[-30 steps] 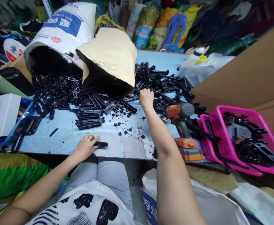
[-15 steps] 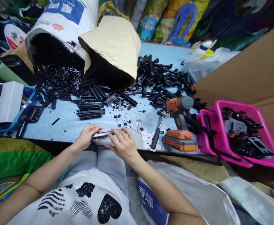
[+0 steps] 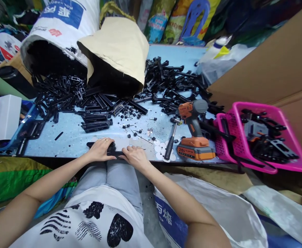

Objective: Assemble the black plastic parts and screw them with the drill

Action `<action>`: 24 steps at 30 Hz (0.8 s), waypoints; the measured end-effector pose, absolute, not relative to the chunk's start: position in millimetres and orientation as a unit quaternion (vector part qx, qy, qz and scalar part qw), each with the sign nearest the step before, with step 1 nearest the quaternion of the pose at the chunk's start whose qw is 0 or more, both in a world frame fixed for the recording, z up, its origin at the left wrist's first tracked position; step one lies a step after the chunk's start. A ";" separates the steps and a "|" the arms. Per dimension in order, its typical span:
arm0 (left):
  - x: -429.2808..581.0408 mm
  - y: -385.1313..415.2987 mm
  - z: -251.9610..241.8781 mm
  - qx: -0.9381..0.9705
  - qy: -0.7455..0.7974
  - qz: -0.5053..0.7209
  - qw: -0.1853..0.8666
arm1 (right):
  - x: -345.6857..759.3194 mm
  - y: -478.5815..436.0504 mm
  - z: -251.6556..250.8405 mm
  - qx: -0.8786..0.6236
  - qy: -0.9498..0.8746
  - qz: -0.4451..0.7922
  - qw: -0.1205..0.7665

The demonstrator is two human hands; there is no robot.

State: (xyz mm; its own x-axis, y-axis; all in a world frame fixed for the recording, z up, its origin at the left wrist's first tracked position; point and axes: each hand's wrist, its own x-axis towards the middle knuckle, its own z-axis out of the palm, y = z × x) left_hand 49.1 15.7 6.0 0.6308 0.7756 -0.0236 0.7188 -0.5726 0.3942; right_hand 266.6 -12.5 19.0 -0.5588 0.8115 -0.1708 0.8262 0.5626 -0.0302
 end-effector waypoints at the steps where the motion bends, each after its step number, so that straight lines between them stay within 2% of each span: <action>1: 48.6 15.1 5.1 0.879 0.430 0.079 0.191 | 266.2 -11.8 21.5 0.463 0.882 -0.059 0.070; 9: 46.0 16.9 5.6 0.894 0.406 0.052 0.185 | 266.7 -9.5 15.8 0.454 0.877 -0.128 0.096; 14: 43.9 12.2 3.6 0.894 0.408 0.097 0.159 | 262.0 -15.8 15.4 0.464 0.879 -0.083 0.070; 19: 40.9 5.3 -4.3 0.883 0.415 0.176 0.130 | 255.0 -18.0 33.8 0.455 0.889 -0.016 0.041; 24: 36.3 5.7 -8.7 0.875 0.411 0.222 0.126 | 250.9 -11.4 51.0 0.433 0.900 -0.004 0.037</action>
State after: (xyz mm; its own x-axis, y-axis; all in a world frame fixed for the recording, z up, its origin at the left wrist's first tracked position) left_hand 36.3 5.7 -8.7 0.5624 0.7759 0.2857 0.6639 -0.6297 0.4033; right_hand 250.9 -11.4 51.0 -0.6217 0.7802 -0.0697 0.7807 0.6244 0.0251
